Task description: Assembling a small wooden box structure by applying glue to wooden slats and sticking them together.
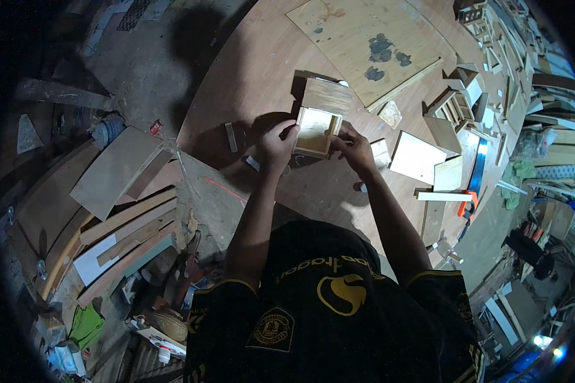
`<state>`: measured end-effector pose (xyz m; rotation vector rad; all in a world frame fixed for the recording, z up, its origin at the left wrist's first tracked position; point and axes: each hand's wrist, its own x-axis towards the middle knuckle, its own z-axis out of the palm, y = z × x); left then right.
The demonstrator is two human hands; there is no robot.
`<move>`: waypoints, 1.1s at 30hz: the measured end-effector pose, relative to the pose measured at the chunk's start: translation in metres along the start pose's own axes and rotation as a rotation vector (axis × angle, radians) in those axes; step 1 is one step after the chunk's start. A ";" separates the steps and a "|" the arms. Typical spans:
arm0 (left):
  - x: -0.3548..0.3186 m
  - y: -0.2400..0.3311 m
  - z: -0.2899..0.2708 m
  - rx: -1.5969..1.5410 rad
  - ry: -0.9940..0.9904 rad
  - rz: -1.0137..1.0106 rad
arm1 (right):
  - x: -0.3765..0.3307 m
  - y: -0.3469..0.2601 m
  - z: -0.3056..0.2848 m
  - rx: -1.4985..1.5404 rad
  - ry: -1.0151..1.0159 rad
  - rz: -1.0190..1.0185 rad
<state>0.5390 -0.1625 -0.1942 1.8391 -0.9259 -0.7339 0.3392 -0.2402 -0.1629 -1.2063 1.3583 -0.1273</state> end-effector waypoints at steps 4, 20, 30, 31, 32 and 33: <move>0.002 0.010 0.001 0.003 -0.033 -0.032 | 0.006 0.009 -0.005 -0.007 0.007 -0.024; 0.004 0.011 0.005 0.190 0.018 0.102 | 0.006 0.000 -0.006 -0.033 -0.035 -0.031; 0.005 0.002 0.009 0.183 0.032 0.075 | 0.007 0.000 -0.007 -0.092 -0.030 -0.051; 0.005 0.003 0.009 0.184 0.026 0.075 | 0.008 0.003 -0.007 -0.100 -0.019 -0.078; 0.005 0.004 0.009 0.185 0.020 0.076 | 0.009 0.005 -0.008 -0.107 -0.007 -0.105; 0.006 0.005 0.010 0.185 0.016 0.076 | 0.010 0.007 -0.009 -0.105 -0.005 -0.102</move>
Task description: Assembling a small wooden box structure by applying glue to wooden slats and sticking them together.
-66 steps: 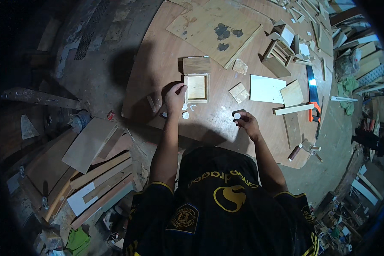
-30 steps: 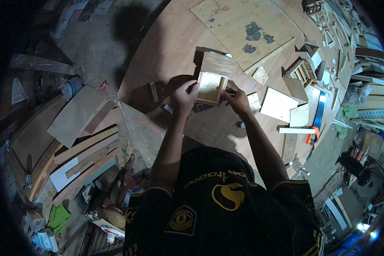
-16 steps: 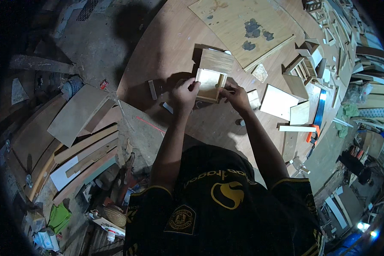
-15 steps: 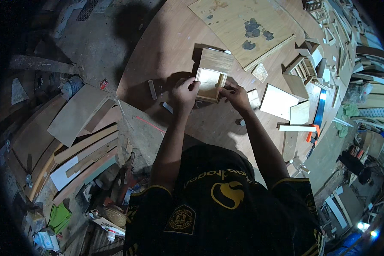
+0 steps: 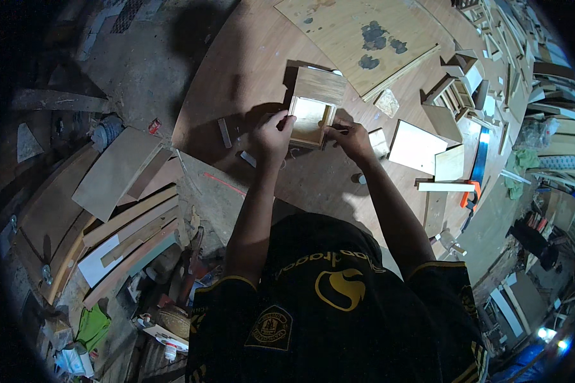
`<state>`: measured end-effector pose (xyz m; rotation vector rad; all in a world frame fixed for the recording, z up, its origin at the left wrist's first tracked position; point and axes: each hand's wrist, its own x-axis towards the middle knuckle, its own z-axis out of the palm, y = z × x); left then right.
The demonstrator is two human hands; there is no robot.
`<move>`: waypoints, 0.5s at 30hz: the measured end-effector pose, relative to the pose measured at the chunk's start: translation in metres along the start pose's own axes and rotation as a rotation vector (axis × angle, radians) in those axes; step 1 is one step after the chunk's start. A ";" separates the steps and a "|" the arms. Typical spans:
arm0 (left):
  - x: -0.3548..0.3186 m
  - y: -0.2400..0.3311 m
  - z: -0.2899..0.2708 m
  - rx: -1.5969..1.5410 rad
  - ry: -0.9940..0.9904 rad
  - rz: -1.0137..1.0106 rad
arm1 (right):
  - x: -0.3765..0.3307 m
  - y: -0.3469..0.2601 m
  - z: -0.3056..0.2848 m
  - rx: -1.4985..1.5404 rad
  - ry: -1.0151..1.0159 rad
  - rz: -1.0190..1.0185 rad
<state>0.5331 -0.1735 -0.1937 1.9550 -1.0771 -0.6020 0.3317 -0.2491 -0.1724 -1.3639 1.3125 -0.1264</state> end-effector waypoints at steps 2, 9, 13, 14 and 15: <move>0.000 -0.001 -0.003 -0.023 -0.008 -0.009 | -0.001 -0.005 -0.001 0.007 -0.042 0.013; -0.002 -0.004 -0.025 -0.184 -0.058 -0.103 | 0.000 -0.002 -0.002 0.045 -0.039 0.000; -0.010 -0.005 -0.043 -0.125 -0.218 -0.146 | -0.003 -0.006 0.001 0.080 -0.020 0.034; -0.011 -0.002 -0.045 -0.154 -0.283 -0.211 | -0.004 -0.006 0.000 0.098 -0.002 0.020; -0.011 -0.003 -0.044 -0.156 -0.285 -0.209 | -0.004 -0.007 0.000 0.097 0.002 0.020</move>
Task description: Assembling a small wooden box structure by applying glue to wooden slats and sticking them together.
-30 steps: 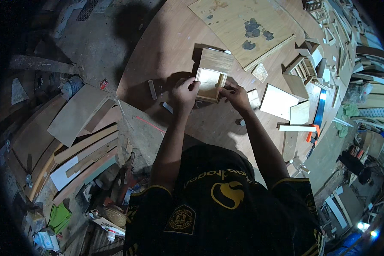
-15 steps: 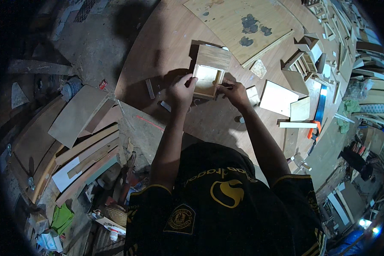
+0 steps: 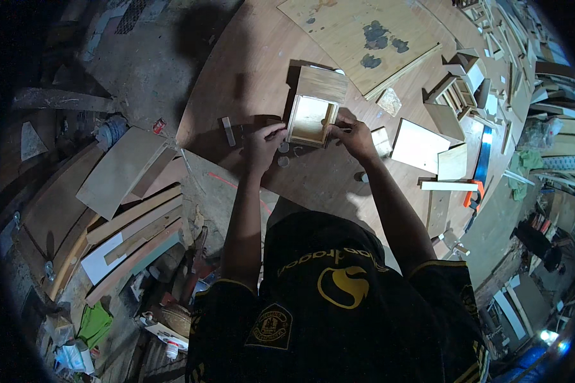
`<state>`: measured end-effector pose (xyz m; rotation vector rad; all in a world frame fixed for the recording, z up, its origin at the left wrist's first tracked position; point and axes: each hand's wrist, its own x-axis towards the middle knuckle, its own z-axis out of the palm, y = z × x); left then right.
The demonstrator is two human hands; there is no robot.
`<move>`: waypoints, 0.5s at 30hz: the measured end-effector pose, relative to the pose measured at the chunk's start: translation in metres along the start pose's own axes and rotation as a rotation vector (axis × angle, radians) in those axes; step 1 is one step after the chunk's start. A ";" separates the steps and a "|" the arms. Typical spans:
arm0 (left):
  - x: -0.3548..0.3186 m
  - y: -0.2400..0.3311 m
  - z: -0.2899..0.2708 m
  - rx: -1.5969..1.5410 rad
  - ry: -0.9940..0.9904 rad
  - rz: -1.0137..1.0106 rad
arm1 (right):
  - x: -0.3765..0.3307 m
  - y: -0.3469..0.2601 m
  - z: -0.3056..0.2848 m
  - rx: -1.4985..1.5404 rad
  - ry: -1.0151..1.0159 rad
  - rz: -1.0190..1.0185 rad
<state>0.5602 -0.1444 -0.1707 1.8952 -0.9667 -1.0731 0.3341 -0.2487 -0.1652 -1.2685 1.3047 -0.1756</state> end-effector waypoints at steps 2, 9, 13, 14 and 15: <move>-0.004 -0.006 -0.004 -0.014 -0.039 -0.001 | 0.000 -0.001 0.002 0.034 0.005 -0.017; -0.011 -0.002 0.000 -0.080 -0.069 -0.089 | -0.004 -0.008 0.001 0.059 -0.011 -0.064; -0.012 -0.007 0.004 -0.063 -0.015 -0.068 | -0.004 -0.010 0.002 0.067 -0.019 -0.062; -0.012 -0.006 0.005 -0.113 -0.012 -0.095 | -0.004 -0.009 0.002 0.057 -0.010 -0.071; -0.013 -0.005 0.006 -0.113 -0.013 -0.094 | -0.003 -0.008 0.002 0.058 -0.008 -0.071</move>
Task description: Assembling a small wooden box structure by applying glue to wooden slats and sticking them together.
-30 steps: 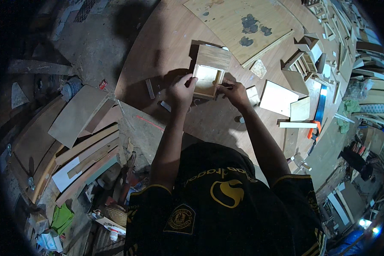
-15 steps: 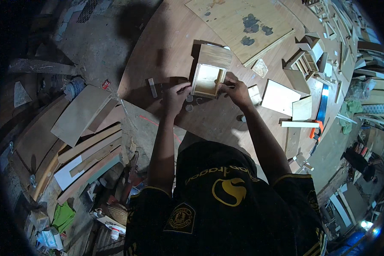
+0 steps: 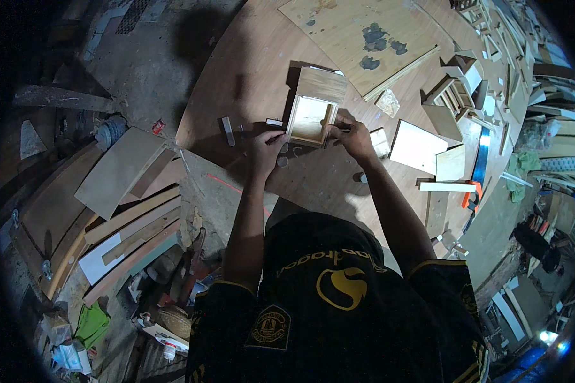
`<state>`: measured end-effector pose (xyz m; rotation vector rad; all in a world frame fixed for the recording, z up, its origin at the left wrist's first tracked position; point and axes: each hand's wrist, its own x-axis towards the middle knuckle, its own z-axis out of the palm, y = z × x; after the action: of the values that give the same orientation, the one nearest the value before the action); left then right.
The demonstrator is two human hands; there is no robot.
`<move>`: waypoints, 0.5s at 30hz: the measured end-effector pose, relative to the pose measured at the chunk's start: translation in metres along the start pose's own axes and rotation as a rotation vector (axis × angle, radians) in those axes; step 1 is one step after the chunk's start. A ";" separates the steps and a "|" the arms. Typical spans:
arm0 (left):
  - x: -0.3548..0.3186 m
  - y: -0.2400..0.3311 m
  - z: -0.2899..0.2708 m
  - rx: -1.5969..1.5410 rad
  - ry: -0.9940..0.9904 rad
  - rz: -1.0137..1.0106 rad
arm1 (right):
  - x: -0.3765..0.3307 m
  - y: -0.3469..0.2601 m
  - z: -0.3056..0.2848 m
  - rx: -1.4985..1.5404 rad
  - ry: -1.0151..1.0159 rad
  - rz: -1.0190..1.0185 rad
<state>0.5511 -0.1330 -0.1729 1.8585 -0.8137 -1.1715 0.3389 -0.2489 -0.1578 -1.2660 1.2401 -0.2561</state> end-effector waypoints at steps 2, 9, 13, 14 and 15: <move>-0.002 0.008 0.001 0.003 0.021 -0.051 | 0.001 0.001 -0.001 -0.025 -0.026 0.097; 0.000 -0.007 0.004 -0.039 0.030 -0.024 | 0.001 0.002 -0.001 0.031 -0.026 0.076; 0.000 -0.009 0.005 -0.070 0.036 -0.048 | 0.002 0.004 0.000 0.056 -0.011 0.058; 0.000 -0.008 0.006 -0.072 0.038 -0.047 | 0.003 0.005 -0.001 0.066 -0.019 0.066; 0.000 -0.006 0.007 -0.072 0.036 -0.046 | 0.002 0.007 -0.002 0.067 -0.016 0.066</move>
<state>0.5454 -0.1322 -0.1801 1.8422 -0.7032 -1.1776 0.3352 -0.2491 -0.1642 -1.1658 1.2470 -0.2374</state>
